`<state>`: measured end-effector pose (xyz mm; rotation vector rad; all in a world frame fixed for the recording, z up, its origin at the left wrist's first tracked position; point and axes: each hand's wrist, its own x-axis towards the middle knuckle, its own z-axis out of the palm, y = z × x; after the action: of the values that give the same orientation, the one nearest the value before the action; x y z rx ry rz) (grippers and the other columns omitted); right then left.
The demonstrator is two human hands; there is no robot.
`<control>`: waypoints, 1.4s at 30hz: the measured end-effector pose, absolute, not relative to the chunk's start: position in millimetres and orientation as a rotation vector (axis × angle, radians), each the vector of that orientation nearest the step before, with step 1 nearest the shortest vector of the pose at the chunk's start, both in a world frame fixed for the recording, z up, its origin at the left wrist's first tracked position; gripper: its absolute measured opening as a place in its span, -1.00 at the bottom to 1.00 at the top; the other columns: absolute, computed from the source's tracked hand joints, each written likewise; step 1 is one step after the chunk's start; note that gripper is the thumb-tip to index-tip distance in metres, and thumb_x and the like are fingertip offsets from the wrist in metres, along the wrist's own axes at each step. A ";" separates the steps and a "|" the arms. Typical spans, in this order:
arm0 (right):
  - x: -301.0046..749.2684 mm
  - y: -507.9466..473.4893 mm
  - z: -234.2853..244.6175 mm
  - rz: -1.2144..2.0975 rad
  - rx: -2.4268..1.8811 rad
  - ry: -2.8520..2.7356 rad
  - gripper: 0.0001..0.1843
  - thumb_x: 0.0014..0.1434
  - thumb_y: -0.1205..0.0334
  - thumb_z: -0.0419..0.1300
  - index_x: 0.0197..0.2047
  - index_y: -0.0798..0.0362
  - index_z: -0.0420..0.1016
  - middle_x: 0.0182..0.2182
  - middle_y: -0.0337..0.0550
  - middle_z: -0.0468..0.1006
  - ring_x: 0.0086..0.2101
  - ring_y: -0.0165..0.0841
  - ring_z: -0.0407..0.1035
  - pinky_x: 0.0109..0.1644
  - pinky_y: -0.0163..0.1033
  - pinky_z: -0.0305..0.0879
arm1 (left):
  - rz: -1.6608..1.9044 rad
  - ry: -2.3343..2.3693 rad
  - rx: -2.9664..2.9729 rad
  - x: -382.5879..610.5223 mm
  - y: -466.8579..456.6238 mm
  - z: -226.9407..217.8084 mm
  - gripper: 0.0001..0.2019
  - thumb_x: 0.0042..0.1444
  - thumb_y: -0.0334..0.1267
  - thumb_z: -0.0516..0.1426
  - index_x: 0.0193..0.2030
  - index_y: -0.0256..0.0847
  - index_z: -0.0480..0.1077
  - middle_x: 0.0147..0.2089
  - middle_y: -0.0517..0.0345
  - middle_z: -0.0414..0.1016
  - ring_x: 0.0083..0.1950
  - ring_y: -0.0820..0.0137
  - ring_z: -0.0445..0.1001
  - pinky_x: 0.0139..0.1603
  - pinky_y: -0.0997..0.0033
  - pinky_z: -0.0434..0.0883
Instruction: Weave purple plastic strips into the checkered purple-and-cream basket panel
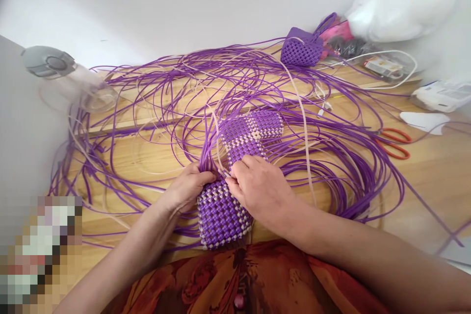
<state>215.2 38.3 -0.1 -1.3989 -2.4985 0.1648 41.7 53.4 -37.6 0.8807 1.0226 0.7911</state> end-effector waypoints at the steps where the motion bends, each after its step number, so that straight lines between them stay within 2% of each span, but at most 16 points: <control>1: 214.5 38.2 -0.4 0.178 -1.426 -2.498 -0.83 0.21 0.21 0.09 -0.40 0.07 0.37 -0.43 -0.19 0.39 -0.36 -0.36 0.27 -0.23 -0.23 0.12 | 0.790 1.032 0.888 41.9 53.4 -38.2 -0.77 -0.17 -0.48 0.06 -0.39 -0.29 0.51 -0.55 0.25 0.45 -0.52 0.46 0.33 -0.39 0.48 0.28; 10: 234.4 27.4 0.3 0.419 -1.561 -2.318 -0.89 0.03 0.26 0.20 -0.48 0.04 0.34 -0.55 -0.32 0.37 -0.51 -0.47 0.22 -0.38 -0.29 0.04 | 0.697 1.046 0.916 38.9 54.1 -41.7 -0.79 -0.16 -0.46 0.05 -0.42 -0.26 0.49 -0.57 0.26 0.40 -0.53 0.47 0.29 -0.45 0.49 0.22; 15: 236.2 22.5 -6.0 0.550 -1.408 -2.285 -0.89 0.11 0.18 0.22 -0.35 0.04 0.43 -0.44 -0.30 0.43 -0.43 -0.50 0.28 -0.31 -0.35 0.13 | 0.701 1.037 0.931 38.3 53.8 -41.7 -0.80 -0.17 -0.45 0.05 -0.43 -0.26 0.48 -0.56 0.25 0.39 -0.52 0.46 0.29 -0.44 0.49 0.23; 19: 230.7 25.0 -15.2 0.529 -1.274 -2.204 -0.90 0.17 0.22 0.18 -0.33 0.05 0.46 -0.45 -0.27 0.41 -0.43 -0.51 0.26 -0.29 -0.36 0.16 | 0.685 1.077 0.971 37.7 53.9 -44.2 -0.79 -0.16 -0.46 0.04 -0.42 -0.25 0.48 -0.54 0.24 0.40 -0.48 0.46 0.29 -0.40 0.50 0.24; 24: 225.7 28.1 -18.8 0.665 -1.114 -2.137 -0.91 0.17 0.24 0.18 -0.29 0.07 0.48 -0.43 -0.26 0.41 -0.42 -0.54 0.27 -0.28 -0.41 0.18 | 0.686 1.069 1.066 37.1 53.8 -46.3 -0.74 -0.14 -0.48 0.00 -0.38 -0.23 0.48 -0.50 0.25 0.40 -0.39 0.43 0.32 -0.34 0.50 0.26; 26: 226.3 29.0 -18.4 0.709 -1.047 -2.164 -0.91 0.18 0.25 0.18 -0.26 0.07 0.47 -0.41 -0.25 0.42 -0.41 -0.54 0.27 -0.28 -0.42 0.18 | 0.678 1.097 1.098 37.3 53.6 -43.9 -0.74 -0.14 -0.48 -0.01 -0.39 -0.24 0.47 -0.49 0.26 0.40 -0.42 0.45 0.28 -0.36 0.51 0.25; 29: 231.2 28.6 -17.7 0.742 -1.035 -2.214 -0.93 0.18 0.28 0.17 -0.33 0.08 0.42 -0.43 -0.27 0.41 -0.40 -0.54 0.26 -0.28 -0.41 0.15 | 0.667 1.156 1.133 38.4 52.8 -38.4 -0.78 -0.16 -0.48 -0.02 -0.46 -0.26 0.44 -0.52 0.27 0.36 -0.49 0.48 0.21 -0.41 0.52 0.21; 34: 240.6 21.3 -16.9 0.895 -1.221 -2.197 -0.84 0.23 0.25 0.10 -0.39 0.08 0.34 -0.51 -0.32 0.37 -0.46 -0.53 0.21 -0.34 -0.37 0.09 | 0.653 1.153 1.095 41.8 50.7 -36.8 -0.79 -0.17 -0.49 -0.03 -0.49 -0.25 0.42 -0.58 0.30 0.32 -0.56 0.52 0.15 -0.48 0.53 0.15; 38: 240.2 16.9 -17.5 0.983 -1.326 -2.090 -0.85 0.23 0.20 0.11 -0.36 0.07 0.36 -0.52 -0.34 0.38 -0.50 -0.53 0.20 -0.37 -0.38 0.10 | 0.670 1.130 0.912 41.7 51.2 -36.8 -0.83 -0.17 -0.44 0.03 -0.48 -0.27 0.44 -0.55 0.24 0.39 -0.53 0.48 0.27 -0.46 0.51 0.21; 42: 237.7 16.9 -20.2 1.040 -1.277 -2.033 -0.90 0.22 0.23 0.12 -0.30 0.06 0.40 -0.45 -0.31 0.45 -0.46 -0.53 0.27 -0.33 -0.40 0.16 | 0.708 1.094 0.868 37.7 52.0 -36.7 -0.89 -0.13 -0.34 0.20 -0.39 -0.28 0.46 -0.49 0.19 0.45 -0.48 0.46 0.36 -0.41 0.48 0.27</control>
<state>237.7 16.9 -20.2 -1.2767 -2.0327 1.0396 37.7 52.0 -36.7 0.8683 1.0940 0.7076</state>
